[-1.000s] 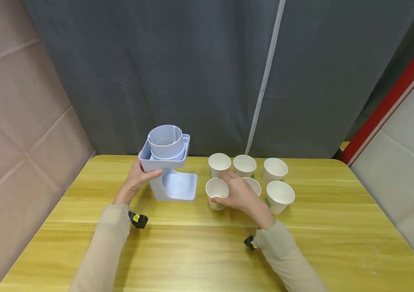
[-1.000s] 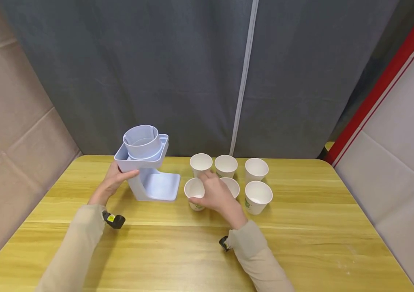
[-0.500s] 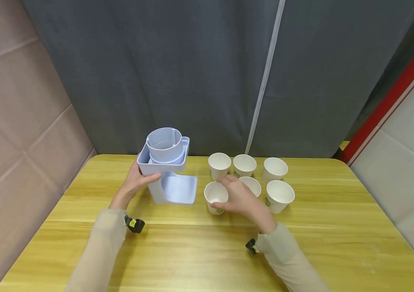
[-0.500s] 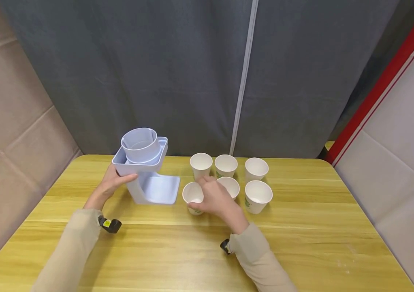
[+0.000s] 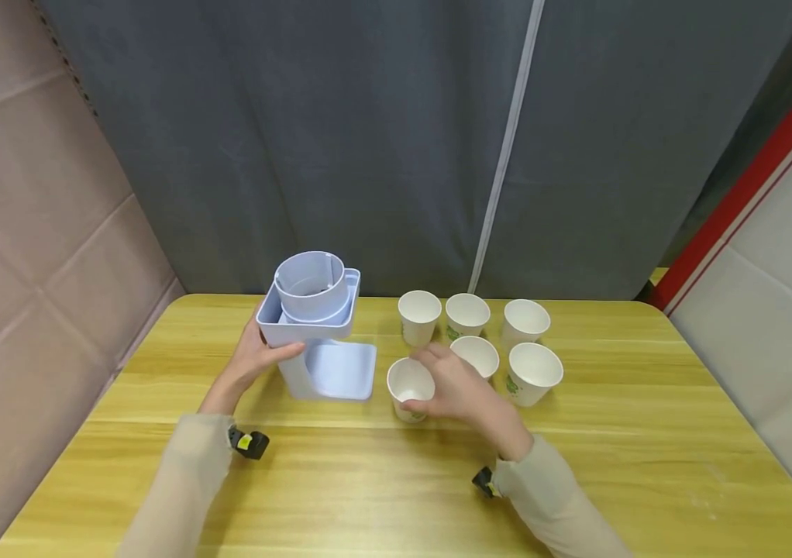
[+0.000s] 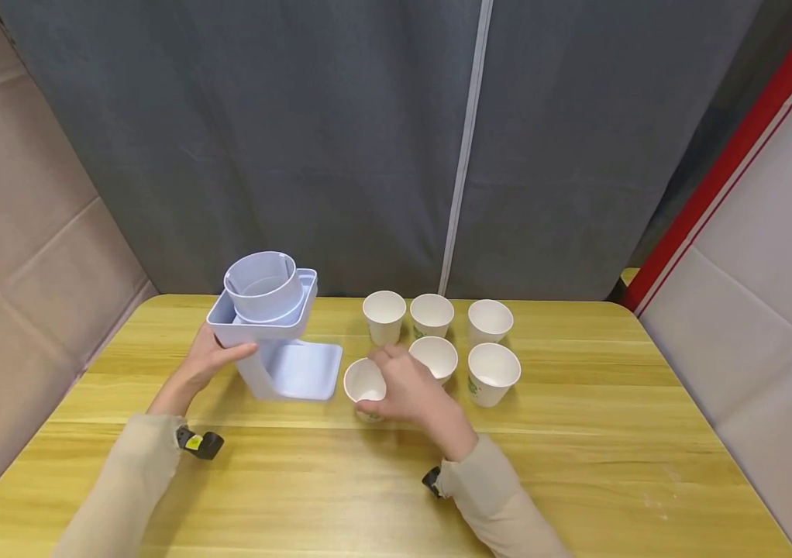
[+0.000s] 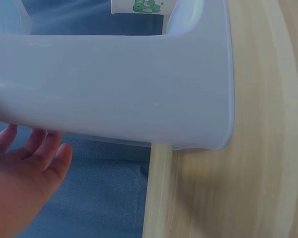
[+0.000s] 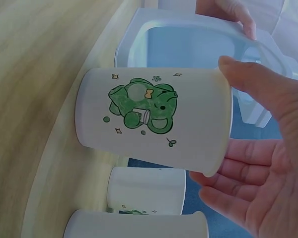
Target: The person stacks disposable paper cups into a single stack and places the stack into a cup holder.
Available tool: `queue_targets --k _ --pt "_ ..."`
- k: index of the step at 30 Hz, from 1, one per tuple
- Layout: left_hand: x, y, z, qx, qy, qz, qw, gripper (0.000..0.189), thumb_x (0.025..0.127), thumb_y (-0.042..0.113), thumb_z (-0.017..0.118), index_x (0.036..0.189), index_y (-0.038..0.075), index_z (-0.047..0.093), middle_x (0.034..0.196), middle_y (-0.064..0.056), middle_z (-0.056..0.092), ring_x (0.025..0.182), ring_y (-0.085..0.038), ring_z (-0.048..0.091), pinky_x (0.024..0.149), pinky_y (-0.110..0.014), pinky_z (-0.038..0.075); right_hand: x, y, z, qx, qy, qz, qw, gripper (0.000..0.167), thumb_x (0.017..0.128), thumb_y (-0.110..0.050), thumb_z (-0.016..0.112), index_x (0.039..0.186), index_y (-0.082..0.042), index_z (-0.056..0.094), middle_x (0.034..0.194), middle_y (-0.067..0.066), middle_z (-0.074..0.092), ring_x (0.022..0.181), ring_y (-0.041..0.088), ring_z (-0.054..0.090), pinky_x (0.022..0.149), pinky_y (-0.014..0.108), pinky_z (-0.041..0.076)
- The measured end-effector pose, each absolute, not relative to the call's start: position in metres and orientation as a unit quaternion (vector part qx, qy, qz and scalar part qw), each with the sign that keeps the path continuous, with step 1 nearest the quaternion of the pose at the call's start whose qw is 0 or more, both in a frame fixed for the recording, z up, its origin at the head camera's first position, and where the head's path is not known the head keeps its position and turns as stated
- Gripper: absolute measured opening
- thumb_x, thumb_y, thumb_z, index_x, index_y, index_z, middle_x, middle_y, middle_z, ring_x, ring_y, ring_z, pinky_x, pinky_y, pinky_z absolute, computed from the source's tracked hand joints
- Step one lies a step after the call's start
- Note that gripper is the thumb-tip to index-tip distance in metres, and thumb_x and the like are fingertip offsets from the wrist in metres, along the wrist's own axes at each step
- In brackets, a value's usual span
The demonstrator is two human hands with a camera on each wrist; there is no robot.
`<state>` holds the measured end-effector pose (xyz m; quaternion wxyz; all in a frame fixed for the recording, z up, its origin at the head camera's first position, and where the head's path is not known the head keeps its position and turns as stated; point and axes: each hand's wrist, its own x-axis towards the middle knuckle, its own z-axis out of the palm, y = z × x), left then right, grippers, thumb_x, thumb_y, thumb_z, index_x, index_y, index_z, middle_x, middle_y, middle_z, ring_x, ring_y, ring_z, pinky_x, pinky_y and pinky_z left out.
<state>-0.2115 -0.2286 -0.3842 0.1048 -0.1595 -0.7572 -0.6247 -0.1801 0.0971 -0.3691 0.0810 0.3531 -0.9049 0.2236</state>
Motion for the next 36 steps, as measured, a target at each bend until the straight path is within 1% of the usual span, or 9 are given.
queue_targets --k 7,12,16,21,24,26,29,32,36 --pt "-0.206 -0.229 -0.385 -0.165 -0.761 -0.618 0.110 0.086 0.068 -0.011 0.070 0.142 0.001 0.028 0.121 0.006 0.048 0.105 -0.013 0.046 0.088 -0.020 0.038 -0.173 0.098 -0.370 0.361 -0.903 0.221 0.081 0.062 0.068 -0.032 0.083 0.113 0.003 0.060 0.110 0.014 0.060 0.101 0.027 0.058 0.081 0.037 0.051" --pt "-0.204 -0.229 -0.385 -0.164 -0.759 -0.620 0.115 0.086 0.067 -0.012 0.069 0.142 0.000 0.028 0.120 0.006 0.048 0.103 -0.013 0.047 0.087 -0.019 0.039 -0.170 0.099 -0.371 0.363 -0.901 0.221 0.087 0.062 0.068 -0.032 0.083 0.113 0.003 0.060 0.110 0.014 0.059 0.102 0.027 0.057 0.081 0.038 0.051" --pt "-0.203 -0.229 -0.386 -0.163 -0.757 -0.623 0.109 0.085 0.069 -0.011 0.069 0.142 0.003 0.028 0.121 0.006 0.048 0.103 -0.013 0.047 0.087 -0.020 0.039 -0.170 0.100 -0.373 0.364 -0.900 0.219 0.099 0.063 0.067 -0.032 0.083 0.114 0.002 0.060 0.110 0.013 0.059 0.102 0.027 0.057 0.080 0.038 0.051" --pt "-0.200 -0.227 -0.385 -0.163 -0.759 -0.623 0.100 0.083 0.071 -0.010 0.070 0.142 0.006 0.030 0.123 0.003 0.047 0.105 -0.015 0.046 0.090 -0.022 0.037 -0.168 0.103 -0.371 0.353 -0.901 0.222 0.116 0.072 0.063 -0.037 0.085 0.119 0.001 0.058 0.116 0.014 0.058 0.106 0.028 0.056 0.082 0.039 0.051" --pt "-0.193 -0.227 -0.383 -0.152 -0.768 -0.614 0.100 0.085 0.072 -0.007 0.070 0.144 0.006 0.028 0.130 0.001 0.044 0.110 -0.014 0.043 0.095 -0.025 0.033 -0.166 0.107 -0.367 0.347 -0.903 0.221 0.124 0.076 0.063 -0.039 0.085 0.122 0.000 0.056 0.119 0.014 0.057 0.108 0.029 0.055 0.083 0.041 0.051" --pt "-0.187 -0.227 -0.382 -0.146 -0.773 -0.609 0.106 0.085 0.073 -0.007 0.070 0.145 0.004 0.026 0.133 -0.002 0.041 0.113 -0.011 0.042 0.097 -0.025 0.031 -0.165 0.110 -0.365 0.347 -0.902 0.221 0.129 0.077 0.063 -0.039 0.084 0.123 -0.001 0.055 0.120 0.013 0.057 0.109 0.030 0.055 0.084 0.041 0.050" --pt "-0.178 -0.229 -0.382 -0.151 -0.772 -0.605 0.122 0.084 0.074 -0.008 0.068 0.145 0.001 0.025 0.137 -0.002 0.038 0.116 -0.007 0.040 0.098 -0.020 0.031 -0.164 0.116 -0.361 0.347 -0.901 0.223 0.137 0.078 0.064 -0.039 0.084 0.125 0.000 0.054 0.121 0.014 0.057 0.110 0.031 0.054 0.084 0.043 0.050" --pt "-0.169 -0.230 -0.384 -0.164 -0.756 -0.617 0.144 0.081 0.072 -0.014 0.066 0.142 -0.005 0.026 0.134 0.003 0.041 0.118 -0.006 0.041 0.095 -0.017 0.034 -0.164 0.122 -0.359 0.345 -0.898 0.230 0.148 0.080 0.063 -0.038 0.085 0.126 0.001 0.054 0.119 0.016 0.057 0.109 0.032 0.054 0.086 0.044 0.049" --pt "-0.157 -0.234 -0.386 -0.179 -0.749 -0.618 0.157 0.081 0.070 -0.018 0.065 0.141 -0.008 0.027 0.133 0.007 0.042 0.121 -0.007 0.039 0.095 -0.019 0.033 -0.164 0.128 -0.358 0.345 -0.891 0.246 0.160 0.079 0.062 -0.034 0.086 0.124 0.003 0.054 0.118 0.018 0.058 0.110 0.033 0.053 0.089 0.045 0.047"
